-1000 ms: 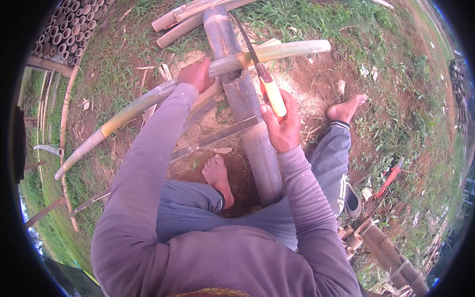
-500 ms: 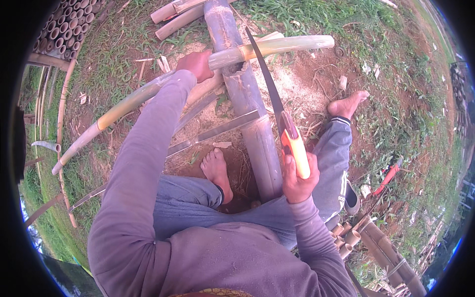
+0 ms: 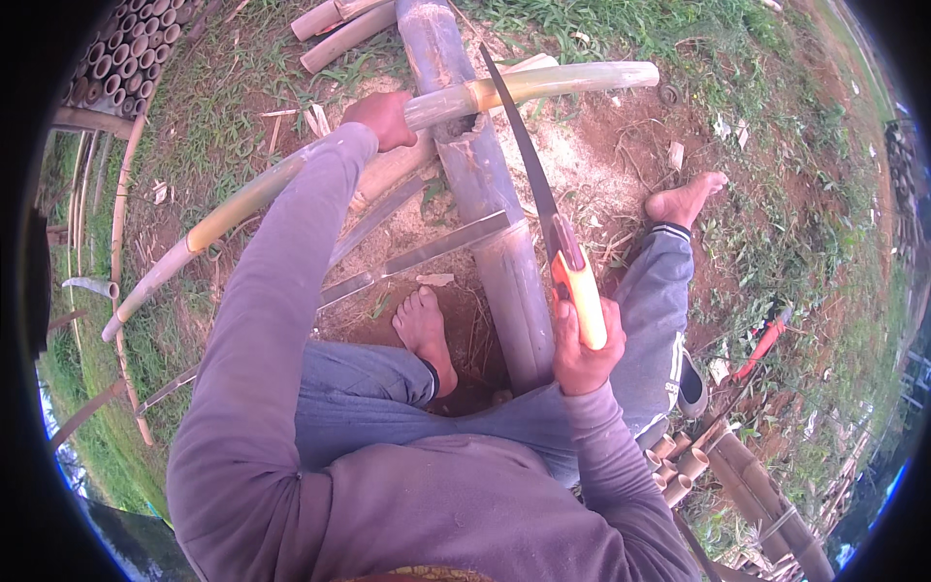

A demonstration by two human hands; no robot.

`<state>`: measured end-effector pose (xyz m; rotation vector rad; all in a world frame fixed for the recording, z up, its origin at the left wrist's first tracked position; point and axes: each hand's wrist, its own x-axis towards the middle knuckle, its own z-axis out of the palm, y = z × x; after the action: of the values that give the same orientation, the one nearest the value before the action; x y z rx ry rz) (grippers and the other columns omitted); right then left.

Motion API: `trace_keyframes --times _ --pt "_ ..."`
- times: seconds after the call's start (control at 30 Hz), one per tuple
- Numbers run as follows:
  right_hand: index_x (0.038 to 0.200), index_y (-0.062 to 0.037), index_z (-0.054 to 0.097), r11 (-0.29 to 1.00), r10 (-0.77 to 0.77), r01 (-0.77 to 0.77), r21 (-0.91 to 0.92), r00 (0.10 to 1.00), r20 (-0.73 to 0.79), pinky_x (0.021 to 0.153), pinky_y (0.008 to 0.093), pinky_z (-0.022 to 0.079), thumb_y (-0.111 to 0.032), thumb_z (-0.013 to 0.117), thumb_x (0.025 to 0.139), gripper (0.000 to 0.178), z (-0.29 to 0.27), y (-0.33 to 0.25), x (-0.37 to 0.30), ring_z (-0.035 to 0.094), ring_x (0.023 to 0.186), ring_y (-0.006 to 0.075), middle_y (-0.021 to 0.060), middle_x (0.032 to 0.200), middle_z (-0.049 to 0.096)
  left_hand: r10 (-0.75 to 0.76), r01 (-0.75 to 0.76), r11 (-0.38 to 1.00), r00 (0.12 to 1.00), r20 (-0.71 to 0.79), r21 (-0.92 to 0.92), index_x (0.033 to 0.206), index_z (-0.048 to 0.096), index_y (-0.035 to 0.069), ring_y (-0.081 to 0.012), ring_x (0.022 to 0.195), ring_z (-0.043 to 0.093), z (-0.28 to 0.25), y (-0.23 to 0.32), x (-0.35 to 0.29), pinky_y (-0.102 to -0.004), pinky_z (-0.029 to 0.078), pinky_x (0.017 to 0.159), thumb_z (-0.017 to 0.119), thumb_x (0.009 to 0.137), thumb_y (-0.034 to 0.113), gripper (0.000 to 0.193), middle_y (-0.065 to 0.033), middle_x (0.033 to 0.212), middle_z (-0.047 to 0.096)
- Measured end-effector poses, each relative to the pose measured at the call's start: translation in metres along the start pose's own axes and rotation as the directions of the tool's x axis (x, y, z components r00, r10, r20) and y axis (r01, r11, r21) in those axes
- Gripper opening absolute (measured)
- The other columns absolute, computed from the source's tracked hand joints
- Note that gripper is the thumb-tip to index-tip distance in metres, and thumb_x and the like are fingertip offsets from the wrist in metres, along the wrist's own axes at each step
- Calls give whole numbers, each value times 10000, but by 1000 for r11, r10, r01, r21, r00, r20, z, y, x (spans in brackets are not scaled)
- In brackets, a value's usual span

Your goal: The person sits on the ground and uses a hand saw to cut long bamboo poles into shorter sections. They repeatedly position a pole on a makeshift stand, saw through it, and then move the cut pieces aside.

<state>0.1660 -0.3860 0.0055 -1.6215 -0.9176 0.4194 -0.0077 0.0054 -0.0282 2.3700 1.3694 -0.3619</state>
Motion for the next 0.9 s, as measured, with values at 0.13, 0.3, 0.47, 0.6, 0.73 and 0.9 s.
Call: trace_keyframes --times 0.13,0.3,0.47,0.6,0.73,0.9 --pt "1060 10 666 995 45 -42 90 999 -25 645 278 510 -102 764 973 173 89 30 118 621 700 90 54 819 703 0 1 999 999 34 -34 1296 678 157 -352 1117 718 -11 12 -1 -472 564 984 819 716 341 625 -150 1205 748" --pt "987 6 652 999 -36 36 33 999 -22 622 281 500 -74 772 959 147 56 17 73 612 665 90 28 749 670 -6 8 999 999 54 -51 1293 684 126 -358 1109 719 -2 -7 9 -463 561 980 823 699 333 645 -173 1164 754" --pt "1059 24 633 998 54 -54 -37 998 -20 554 257 492 -44 696 1000 110 -8 -5 -13 617 600 77 42 737 678 92 -83 992 992 90 -95 1273 690 74 -374 1086 716 5 -16 24 -441 560 962 811 673 313 658 -207 1154 749" --pt "1038 10 664 995 99 -98 22 994 -37 625 268 496 -104 753 988 153 61 24 82 641 716 91 41 811 694 155 -132 975 981 120 -181 1236 707 53 -376 1032 726 9 -12 26 -430 563 934 809 641 304 654 -216 1118 755" --pt "1026 -1 673 995 20 -19 99 1000 -7 649 306 505 -132 779 972 177 97 26 128 604 697 103 59 776 662 151 -139 975 987 59 -172 1205 715 40 -352 972 737 3 -20 37 -413 568 902 811 634 281 628 -197 1037 768" --pt "1077 38 621 997 10 -3 -83 997 74 487 208 430 -87 677 1030 144 -3 -6 2 553 537 47 12 802 636 134 -87 967 974 185 -238 1176 715 22 -316 925 738 9 -24 27 -395 569 860 815 624 264 611 -188 991 763"
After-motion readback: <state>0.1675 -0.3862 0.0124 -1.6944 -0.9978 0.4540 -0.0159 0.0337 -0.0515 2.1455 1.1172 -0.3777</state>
